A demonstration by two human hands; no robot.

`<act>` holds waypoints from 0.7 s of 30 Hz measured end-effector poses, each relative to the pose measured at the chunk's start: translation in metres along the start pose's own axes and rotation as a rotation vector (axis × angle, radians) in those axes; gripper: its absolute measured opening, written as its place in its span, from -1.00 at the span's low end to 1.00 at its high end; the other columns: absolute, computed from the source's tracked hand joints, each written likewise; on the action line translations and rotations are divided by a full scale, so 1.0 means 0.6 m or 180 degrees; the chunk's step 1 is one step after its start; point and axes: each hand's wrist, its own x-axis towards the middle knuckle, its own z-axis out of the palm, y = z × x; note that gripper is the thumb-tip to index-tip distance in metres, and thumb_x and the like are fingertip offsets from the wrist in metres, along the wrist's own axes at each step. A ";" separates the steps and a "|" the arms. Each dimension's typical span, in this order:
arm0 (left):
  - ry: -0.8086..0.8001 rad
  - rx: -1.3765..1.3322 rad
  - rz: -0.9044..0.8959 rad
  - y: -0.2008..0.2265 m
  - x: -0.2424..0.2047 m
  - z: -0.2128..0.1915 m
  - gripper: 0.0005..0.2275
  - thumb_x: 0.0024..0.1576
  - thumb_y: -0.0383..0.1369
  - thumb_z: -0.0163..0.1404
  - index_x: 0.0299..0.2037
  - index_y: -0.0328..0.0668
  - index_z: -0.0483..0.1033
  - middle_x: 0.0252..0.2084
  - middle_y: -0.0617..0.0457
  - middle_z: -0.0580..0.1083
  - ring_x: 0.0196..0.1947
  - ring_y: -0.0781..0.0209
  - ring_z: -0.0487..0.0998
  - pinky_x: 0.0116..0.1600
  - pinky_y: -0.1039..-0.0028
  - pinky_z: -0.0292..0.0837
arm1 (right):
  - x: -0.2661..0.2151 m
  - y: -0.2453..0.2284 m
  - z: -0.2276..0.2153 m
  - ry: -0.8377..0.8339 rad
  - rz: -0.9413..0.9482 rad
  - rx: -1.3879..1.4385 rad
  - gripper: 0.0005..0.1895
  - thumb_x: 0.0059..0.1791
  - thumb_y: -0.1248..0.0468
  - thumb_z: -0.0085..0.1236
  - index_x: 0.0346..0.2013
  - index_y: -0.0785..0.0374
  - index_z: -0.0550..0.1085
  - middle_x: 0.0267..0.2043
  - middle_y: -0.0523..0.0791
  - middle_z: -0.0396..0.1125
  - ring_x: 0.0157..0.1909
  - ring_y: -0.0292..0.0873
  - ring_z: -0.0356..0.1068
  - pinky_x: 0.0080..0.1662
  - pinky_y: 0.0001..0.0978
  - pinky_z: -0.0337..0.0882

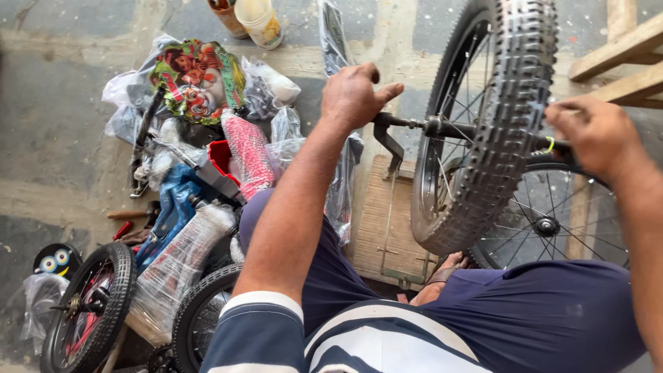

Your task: The person sits on the floor and uses a spoke wrench to tighten the spokes on a bicycle wheel mounted on a truing stand. After adjusting the spokes, the person picks up a colorful tiger-themed sticker and applies it to the spokes of the wheel.

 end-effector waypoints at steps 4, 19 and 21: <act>-0.0327 -0.0019 -0.0272 0.011 0.001 -0.005 -0.39 0.03 0.28 0.01 -0.04 -0.11 0.57 -0.18 -0.07 0.59 -0.13 0.07 0.62 -0.08 0.20 0.53 | -0.067 0.005 0.022 0.1301 -0.2107 -0.1994 -0.49 0.15 -0.10 -0.04 0.10 0.28 0.42 -0.15 0.07 0.42 -0.07 0.09 0.53 -0.01 -0.08 0.58; -0.0117 0.0019 -0.0080 0.000 -0.002 -0.007 -0.40 0.03 0.29 0.05 -0.10 -0.11 0.62 -0.14 -0.18 0.58 -0.02 -0.12 0.57 0.06 0.12 0.44 | -0.058 0.088 -0.035 -0.1054 0.0042 0.3043 -0.57 -0.05 0.32 0.19 0.12 0.28 0.44 0.08 -0.10 0.38 0.01 -0.25 0.35 0.02 -0.45 0.40; -0.0147 0.0050 -0.0129 0.004 -0.003 -0.007 -0.40 0.02 0.29 0.06 -0.10 -0.11 0.61 -0.14 -0.19 0.58 -0.03 -0.13 0.57 0.06 0.12 0.43 | -0.048 0.099 -0.026 -0.1410 0.0697 0.4090 -0.61 0.17 0.13 0.24 0.13 0.40 0.49 0.01 0.13 0.40 -0.08 -0.01 0.36 -0.08 -0.22 0.42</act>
